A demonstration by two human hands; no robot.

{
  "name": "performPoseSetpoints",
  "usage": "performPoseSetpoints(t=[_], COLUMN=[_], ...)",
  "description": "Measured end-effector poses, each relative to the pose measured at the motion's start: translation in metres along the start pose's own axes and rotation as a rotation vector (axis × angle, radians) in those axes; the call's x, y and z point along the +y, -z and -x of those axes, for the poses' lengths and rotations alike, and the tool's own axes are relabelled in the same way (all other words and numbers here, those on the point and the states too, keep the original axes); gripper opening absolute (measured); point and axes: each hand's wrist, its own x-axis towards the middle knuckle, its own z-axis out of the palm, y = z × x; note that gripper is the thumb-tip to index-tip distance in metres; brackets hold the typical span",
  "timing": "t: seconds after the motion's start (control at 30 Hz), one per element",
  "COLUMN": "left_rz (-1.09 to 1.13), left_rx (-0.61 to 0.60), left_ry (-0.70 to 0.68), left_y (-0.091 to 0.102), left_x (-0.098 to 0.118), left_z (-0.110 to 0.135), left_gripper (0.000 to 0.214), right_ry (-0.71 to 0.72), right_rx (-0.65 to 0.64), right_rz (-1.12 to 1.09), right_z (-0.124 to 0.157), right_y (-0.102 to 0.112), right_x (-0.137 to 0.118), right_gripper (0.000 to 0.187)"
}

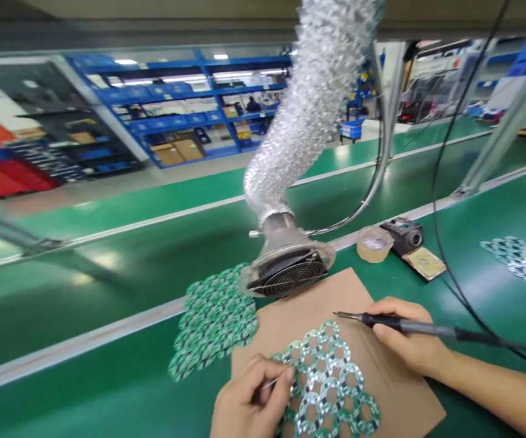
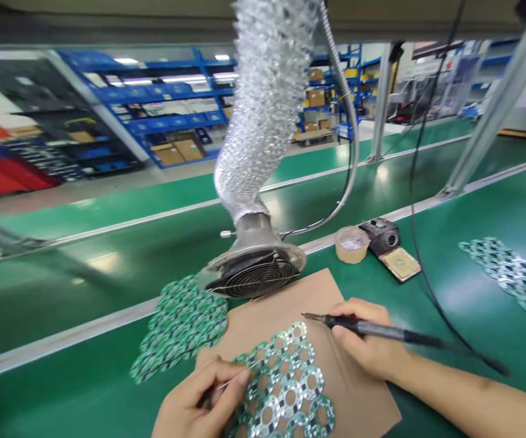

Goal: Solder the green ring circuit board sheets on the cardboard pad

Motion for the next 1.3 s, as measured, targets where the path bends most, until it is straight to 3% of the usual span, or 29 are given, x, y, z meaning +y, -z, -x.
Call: performPoseSetpoints(t=[0.17,0.47,1.3], left_rz=[-0.03,0.03,-0.029], left_rx=[0.047,0.012,-0.019], left_ry=[-0.018,0.0,-0.069], left_y=[-0.003,-0.006,-0.006], left_x=[0.005,0.005,0.016], left_z=[-0.001,0.004,-0.003], left_gripper=[0.028,0.023,0.023], right_ry=[-0.068,-0.138,-0.131], right_rx=[0.008,-0.023,-0.043], right_rz=[0.008,0.037,0.06], right_z=[-0.003,-0.006,-0.008], right_y=[0.005,0.003,0.002], right_x=[0.009,0.006,-0.001], right_gripper=[0.012,0.012,0.013])
